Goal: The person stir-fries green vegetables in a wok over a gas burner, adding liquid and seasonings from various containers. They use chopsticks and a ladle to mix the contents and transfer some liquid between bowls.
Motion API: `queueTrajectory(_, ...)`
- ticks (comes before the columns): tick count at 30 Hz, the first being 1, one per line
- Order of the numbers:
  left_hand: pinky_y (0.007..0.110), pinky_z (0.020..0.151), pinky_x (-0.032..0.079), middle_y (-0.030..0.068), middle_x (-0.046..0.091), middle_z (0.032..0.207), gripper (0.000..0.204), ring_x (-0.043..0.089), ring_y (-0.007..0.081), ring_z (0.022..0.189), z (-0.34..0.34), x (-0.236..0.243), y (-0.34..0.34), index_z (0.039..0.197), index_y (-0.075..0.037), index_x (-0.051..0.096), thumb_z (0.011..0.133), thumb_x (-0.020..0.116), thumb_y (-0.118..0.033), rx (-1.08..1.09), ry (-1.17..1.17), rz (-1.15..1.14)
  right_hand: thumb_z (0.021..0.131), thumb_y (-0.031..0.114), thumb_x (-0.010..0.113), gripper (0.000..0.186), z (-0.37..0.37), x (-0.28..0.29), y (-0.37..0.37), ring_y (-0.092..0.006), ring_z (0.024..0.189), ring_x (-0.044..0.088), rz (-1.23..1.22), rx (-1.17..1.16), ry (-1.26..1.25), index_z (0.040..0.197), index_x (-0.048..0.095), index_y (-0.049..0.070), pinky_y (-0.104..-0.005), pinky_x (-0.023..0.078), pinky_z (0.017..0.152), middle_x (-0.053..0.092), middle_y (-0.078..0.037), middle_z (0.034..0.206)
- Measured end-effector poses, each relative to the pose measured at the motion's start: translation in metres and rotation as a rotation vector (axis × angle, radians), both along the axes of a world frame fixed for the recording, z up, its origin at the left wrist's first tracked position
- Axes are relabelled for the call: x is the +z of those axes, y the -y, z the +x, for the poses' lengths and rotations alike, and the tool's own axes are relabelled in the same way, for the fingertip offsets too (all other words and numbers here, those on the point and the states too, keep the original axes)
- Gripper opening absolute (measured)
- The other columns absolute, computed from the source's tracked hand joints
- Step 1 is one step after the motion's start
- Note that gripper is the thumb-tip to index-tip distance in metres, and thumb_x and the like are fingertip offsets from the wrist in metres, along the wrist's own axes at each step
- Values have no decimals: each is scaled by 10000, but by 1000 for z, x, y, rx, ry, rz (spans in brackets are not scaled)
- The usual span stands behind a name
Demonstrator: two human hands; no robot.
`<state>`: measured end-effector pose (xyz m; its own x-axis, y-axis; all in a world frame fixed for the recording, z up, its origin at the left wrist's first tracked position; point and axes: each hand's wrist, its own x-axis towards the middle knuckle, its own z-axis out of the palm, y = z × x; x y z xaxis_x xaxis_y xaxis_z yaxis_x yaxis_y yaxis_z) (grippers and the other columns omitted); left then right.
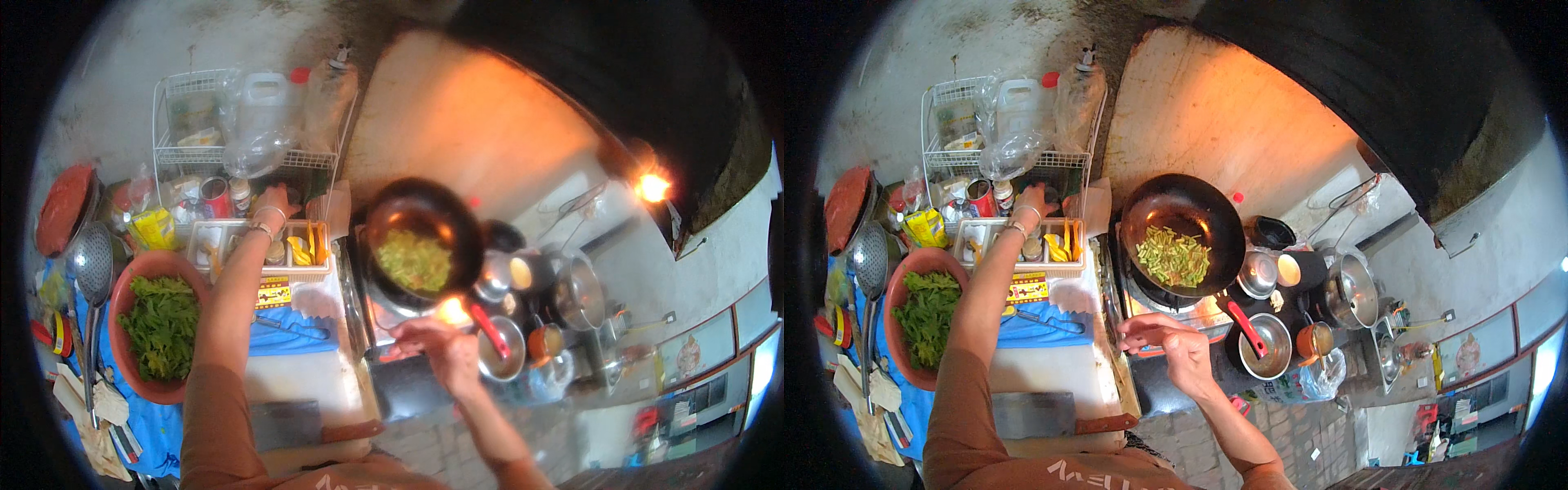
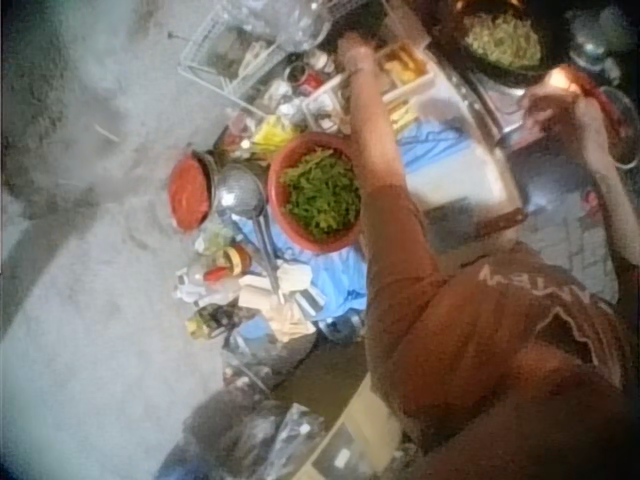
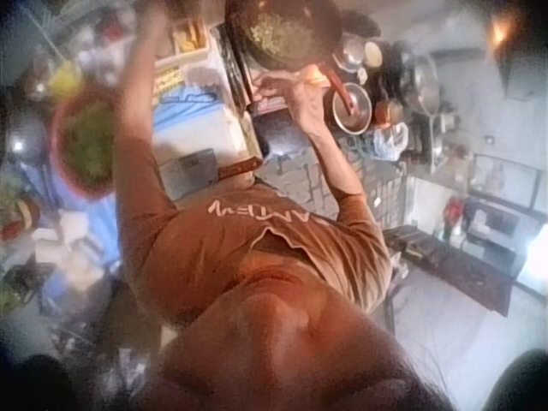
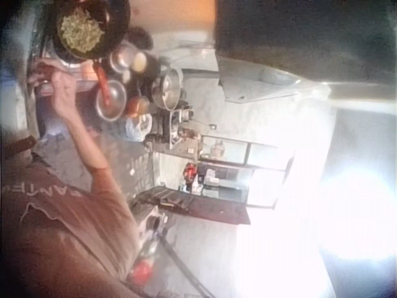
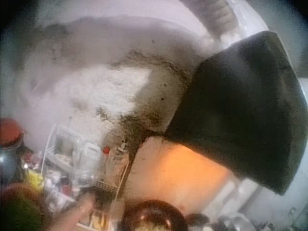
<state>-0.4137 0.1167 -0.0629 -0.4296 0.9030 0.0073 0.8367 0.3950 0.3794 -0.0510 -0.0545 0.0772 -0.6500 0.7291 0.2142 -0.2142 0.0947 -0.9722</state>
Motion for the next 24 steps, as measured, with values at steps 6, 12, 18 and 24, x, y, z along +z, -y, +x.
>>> queueTrajectory(6,421,835,449,177,566,1085,665,538,343,998,-21,-12,-5,1162,-20,465,626,724,-315,-244,25,39,848,104,527,205,55,-39,28,-176,693,593,-302,-525,221,836,619,-78,-232,437,564,616,-151,864)
queueTrajectory(12,419,776,477,235,596,957,698,578,369,906,-15,13,20,1065,30,485,641,697,-482,-17,93,67,730,149,628,230,227,-166,90,-195,673,625,435,-570,1098,822,628,-62,-290,494,591,637,-157,794)
queueTrajectory(18,409,750,496,192,621,915,300,597,327,905,1,21,14,985,-35,578,779,590,-252,37,88,59,752,239,588,409,451,-316,164,-265,808,596,313,-472,1732,1108,511,54,-392,479,662,585,-148,1019)
queueTrajectory(24,393,827,465,177,597,1016,360,564,314,977,12,33,24,1020,-52,580,759,621,-297,-65,201,0,742,253,549,358,528,-367,188,-308,818,590,111,-476,1798,1066,540,101,-420,473,672,589,-148,958)
